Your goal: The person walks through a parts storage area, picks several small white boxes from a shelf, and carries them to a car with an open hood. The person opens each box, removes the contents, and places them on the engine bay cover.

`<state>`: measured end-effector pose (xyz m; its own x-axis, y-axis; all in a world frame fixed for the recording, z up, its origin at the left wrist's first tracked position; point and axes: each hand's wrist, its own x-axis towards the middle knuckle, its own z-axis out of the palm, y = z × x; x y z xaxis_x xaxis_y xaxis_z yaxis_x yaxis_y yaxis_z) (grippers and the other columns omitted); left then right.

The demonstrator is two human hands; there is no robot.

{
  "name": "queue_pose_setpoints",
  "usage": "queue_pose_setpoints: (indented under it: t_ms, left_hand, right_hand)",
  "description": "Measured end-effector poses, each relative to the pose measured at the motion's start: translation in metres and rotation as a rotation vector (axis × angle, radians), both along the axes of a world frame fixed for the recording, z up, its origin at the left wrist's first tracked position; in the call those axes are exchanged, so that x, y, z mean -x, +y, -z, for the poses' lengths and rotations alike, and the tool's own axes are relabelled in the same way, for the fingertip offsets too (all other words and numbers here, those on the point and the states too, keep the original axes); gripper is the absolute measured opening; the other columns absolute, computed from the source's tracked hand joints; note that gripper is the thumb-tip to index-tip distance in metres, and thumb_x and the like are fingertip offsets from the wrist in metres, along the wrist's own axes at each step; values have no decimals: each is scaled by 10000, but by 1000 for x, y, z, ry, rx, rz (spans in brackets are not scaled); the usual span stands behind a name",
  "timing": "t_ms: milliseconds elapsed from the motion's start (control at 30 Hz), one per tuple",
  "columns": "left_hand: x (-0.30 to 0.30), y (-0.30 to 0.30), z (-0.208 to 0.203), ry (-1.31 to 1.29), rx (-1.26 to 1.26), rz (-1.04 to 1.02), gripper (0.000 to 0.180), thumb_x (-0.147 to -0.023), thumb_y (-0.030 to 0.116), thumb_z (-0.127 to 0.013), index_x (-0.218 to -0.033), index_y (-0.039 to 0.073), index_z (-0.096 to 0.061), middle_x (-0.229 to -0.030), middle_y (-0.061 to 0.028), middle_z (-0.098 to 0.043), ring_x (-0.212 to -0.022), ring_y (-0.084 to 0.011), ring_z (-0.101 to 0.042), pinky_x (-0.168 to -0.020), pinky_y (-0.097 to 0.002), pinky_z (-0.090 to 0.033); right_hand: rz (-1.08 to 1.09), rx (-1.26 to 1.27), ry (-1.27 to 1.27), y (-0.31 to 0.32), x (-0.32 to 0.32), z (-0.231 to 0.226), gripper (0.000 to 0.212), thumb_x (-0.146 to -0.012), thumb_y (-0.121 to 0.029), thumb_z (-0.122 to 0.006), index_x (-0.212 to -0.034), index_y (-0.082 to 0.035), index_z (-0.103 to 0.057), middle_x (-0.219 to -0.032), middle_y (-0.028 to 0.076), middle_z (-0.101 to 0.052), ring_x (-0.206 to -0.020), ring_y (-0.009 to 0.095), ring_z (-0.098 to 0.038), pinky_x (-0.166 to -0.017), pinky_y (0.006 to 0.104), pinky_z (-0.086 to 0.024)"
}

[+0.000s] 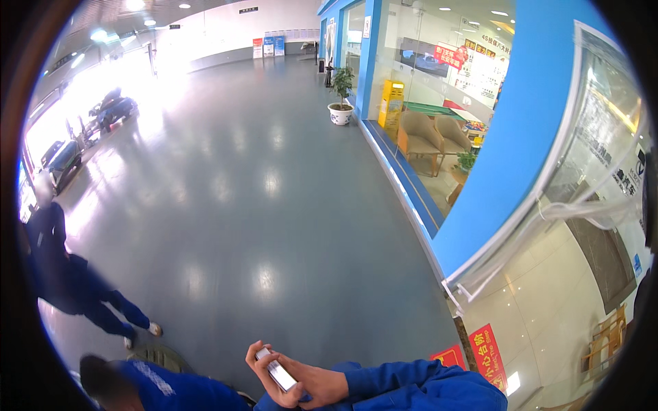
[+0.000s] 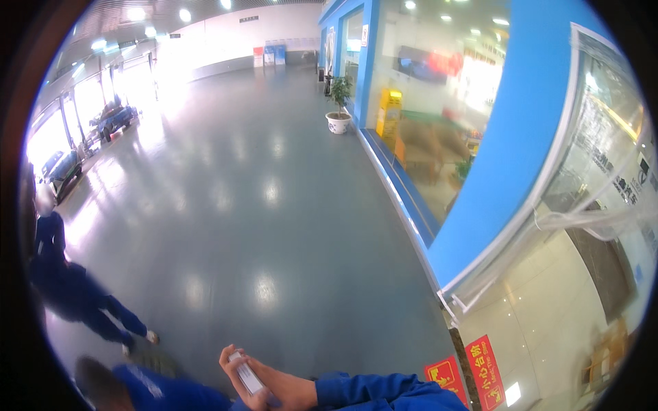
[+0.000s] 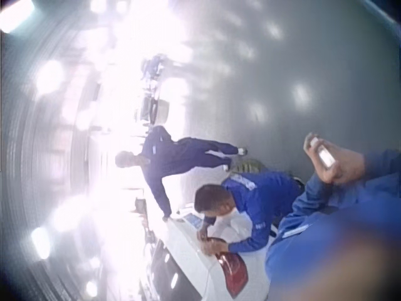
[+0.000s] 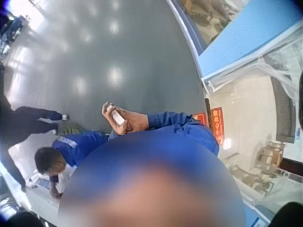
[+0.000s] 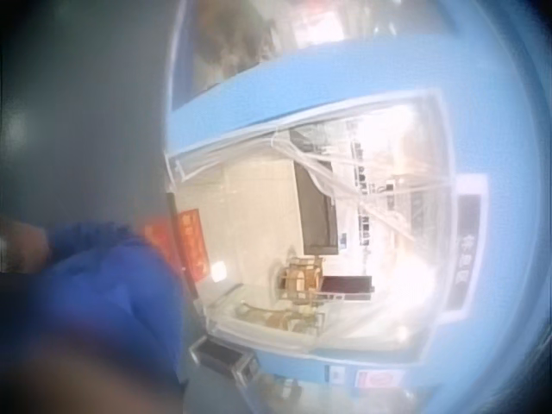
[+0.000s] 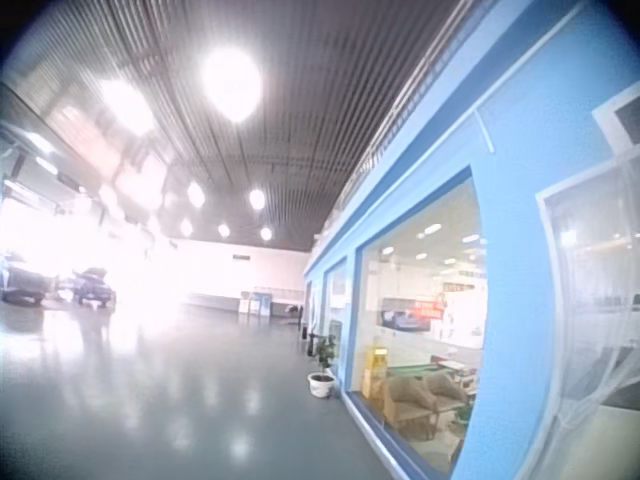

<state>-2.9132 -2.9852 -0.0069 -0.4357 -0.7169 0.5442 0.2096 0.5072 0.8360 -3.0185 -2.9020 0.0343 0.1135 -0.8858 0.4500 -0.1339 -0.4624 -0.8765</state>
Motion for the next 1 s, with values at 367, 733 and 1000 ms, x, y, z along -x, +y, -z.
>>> queue_pose_setpoints:
  t_ms: [367, 733, 1000]
  left_hand:
    - [152, -227, 18, 47, -166, -182, 738, -654, 564, -610, -1174, 45, -538, -1186, -178, -439, -1109, -318, -453, -951, -449, -363]
    - [247, -447, -22, 389, -521, -511, 573, -784, 426, -393, -1125, -14, -528, -1198, -171, -513, -1114, -272, -459, -967, -380, -348]
    - [272, -651, -28, 277, -322, -599, 435, -819, 326, -413, -970, -34, -604, -1018, -174, -605, -922, -249, -567, -829, -352, -440]
  right_hand:
    - [505, 414, 291, -229, 146, 55, 347, -879, -157, -531, -1145, 66, -532, -1195, 187, -561, -1075, 311, -570, -875, 364, -475]
    - [188, 55, 178, -487, 241, 42, 502, -733, 34, -651, -1224, -47, -583, -1289, 200, -514, -1154, 363, -541, -956, 388, -460]
    - [49, 22, 276, -696, 295, 20, 544, -669, 9, -689, -1200, -65, -601, -1229, 167, -565, -1067, 345, -593, -901, 375, -491]
